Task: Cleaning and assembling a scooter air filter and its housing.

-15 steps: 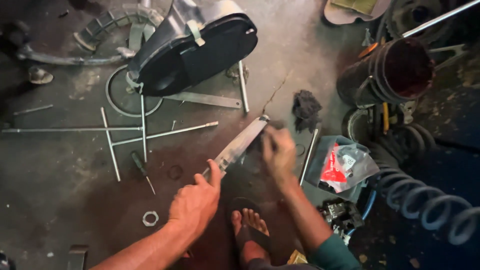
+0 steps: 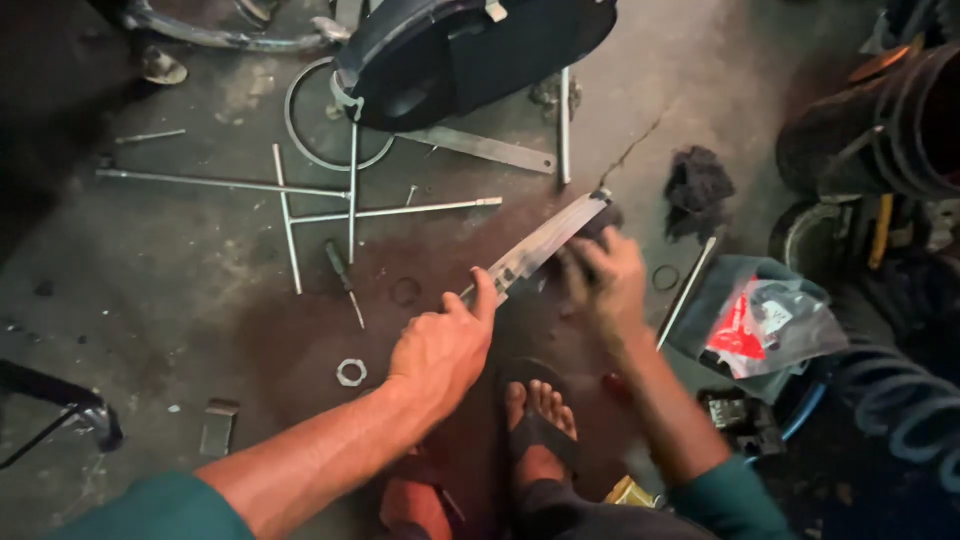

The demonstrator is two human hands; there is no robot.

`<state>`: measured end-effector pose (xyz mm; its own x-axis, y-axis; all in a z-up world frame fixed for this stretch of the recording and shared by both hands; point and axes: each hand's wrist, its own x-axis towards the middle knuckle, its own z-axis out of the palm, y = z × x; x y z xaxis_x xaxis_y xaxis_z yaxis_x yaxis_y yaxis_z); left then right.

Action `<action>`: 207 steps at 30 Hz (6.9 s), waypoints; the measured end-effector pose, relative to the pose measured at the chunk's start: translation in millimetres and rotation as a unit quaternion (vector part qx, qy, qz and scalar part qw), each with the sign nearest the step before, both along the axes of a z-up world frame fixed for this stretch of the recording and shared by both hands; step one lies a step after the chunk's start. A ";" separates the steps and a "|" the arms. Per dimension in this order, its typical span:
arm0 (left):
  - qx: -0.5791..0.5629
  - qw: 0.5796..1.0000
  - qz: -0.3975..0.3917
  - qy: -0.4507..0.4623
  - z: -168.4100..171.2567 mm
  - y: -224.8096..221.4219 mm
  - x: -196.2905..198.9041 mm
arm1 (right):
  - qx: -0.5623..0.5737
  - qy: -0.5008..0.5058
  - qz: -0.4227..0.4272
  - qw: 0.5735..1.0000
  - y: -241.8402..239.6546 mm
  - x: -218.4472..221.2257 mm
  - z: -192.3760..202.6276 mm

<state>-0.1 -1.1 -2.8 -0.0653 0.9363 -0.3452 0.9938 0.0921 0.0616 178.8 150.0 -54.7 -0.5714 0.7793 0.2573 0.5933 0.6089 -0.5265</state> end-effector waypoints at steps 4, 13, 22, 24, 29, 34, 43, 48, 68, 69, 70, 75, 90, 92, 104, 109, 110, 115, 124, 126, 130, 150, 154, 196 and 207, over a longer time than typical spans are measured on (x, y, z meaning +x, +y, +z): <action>0.003 1.000 0.007 -0.024 -2.4 0.5 1.3 | 0.005 -0.031 -0.037 0.999 13.7 35.0 -15.8; -0.014 1.000 -0.007 0.001 1.8 4.7 -4.9 | 0.067 -0.025 0.022 0.997 6.7 8.8 -7.3; -0.052 0.997 0.014 -0.052 6.4 11.5 -10.3 | -0.046 0.033 -0.059 0.997 -6.7 11.7 -34.8; -0.124 0.982 0.086 -0.118 3.6 10.0 -14.4 | -0.082 -0.001 -0.113 0.990 -5.3 16.1 -50.2; -0.160 0.965 0.121 -0.167 -7.8 5.0 -48.0 | -0.187 0.039 -0.142 0.971 -20.7 33.5 -69.0; -0.109 0.968 0.111 -0.195 -8.8 6.3 -56.6 | -0.107 0.070 -0.117 0.985 6.6 10.3 -44.6; -0.187 0.953 0.145 -0.188 -4.0 6.7 -49.2 | -0.003 -0.154 -0.006 0.988 -18.9 -1.5 -61.6; -0.153 0.965 0.120 -0.179 -1.9 4.6 -42.5 | -0.105 0.083 -0.064 0.989 30.0 4.6 -47.8; 0.189 0.900 0.116 -0.375 47.7 66.7 -74.4 | -0.120 0.081 -0.027 0.989 47.6 -21.2 -68.1; 0.222 0.887 0.099 -0.392 44.1 67.4 -72.7 | -0.124 0.105 -0.041 0.986 45.8 -24.0 -72.4; 0.222 0.887 0.099 -0.392 43.8 72.0 -70.7 | -0.124 0.105 -0.041 0.986 42.9 -25.3 -76.3; 0.184 0.904 0.128 -0.365 37.0 83.1 -75.8 | 0.026 -0.056 0.032 0.998 36.5 -39.2 -72.8; 0.217 0.876 0.176 -0.392 58.5 82.6 -29.4 | -0.288 -0.216 -0.049 0.932 -26.5 -30.5 -81.3; 0.226 0.875 0.176 -0.391 55.5 80.6 -23.8 | -0.322 -0.118 -0.045 0.938 -13.9 -22.7 -105.4; 0.192 0.846 0.239 -0.436 43.6 73.7 -22.9 | -0.646 0.483 -0.178 0.564 6.9 19.0 -47.0; 0.192 0.847 0.245 -0.431 44.2 76.1 -20.1 | -0.382 0.027 -0.002 0.924 -11.0 11.2 -92.9; 0.186 0.847 0.250 -0.430 46.3 76.7 -18.1 | -0.290 -0.050 0.020 0.955 -16.9 0.1 -89.6; 0.190 0.850 0.239 -0.430 48.4 75.3 -12.8 | -0.275 -0.191 0.081 0.939 -4.2 -17.0 -80.9; 0.213 0.834 0.232 -0.454 -5.1 52.0 -11.3 | -0.616 0.447 -0.048 0.647 20.1 14.4 -17.2; 0.111 0.846 0.267 -0.449 -16.2 50.4 -24.1 | -0.618 0.628 -0.053 0.470 35.0 33.8 -13.2; 0.139 0.862 0.237 -0.426 -11.1 65.9 -40.3 | -0.580 0.632 -0.157 0.488 20.2 99.1 -79.0; 0.158 0.929 0.091 -0.321 -144.4 197.6 55.7 | -0.219 0.551 -0.210 0.777 14.3 62.4 28.7; 0.146 0.922 0.126 -0.335 -152.7 210.8 60.5 | -0.249 0.582 -0.292 0.717 9.9 91.6 8.1; 0.294 0.759 0.130 -0.566 94.4 188.2 15.6 | 0.041 0.128 0.026 0.991 40.9 -4.1 -20.7; 0.275 0.804 0.191 -0.491 114.7 166.2 -10.4 | -0.191 0.319 -0.136 0.918 28.8 15.5 22.6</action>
<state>-10.6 165.1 111.9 -0.3323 0.9417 0.0537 0.3468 0.0690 0.9354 194.3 178.7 -32.1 -0.1708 0.9738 0.1500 0.1923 0.1822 -0.9643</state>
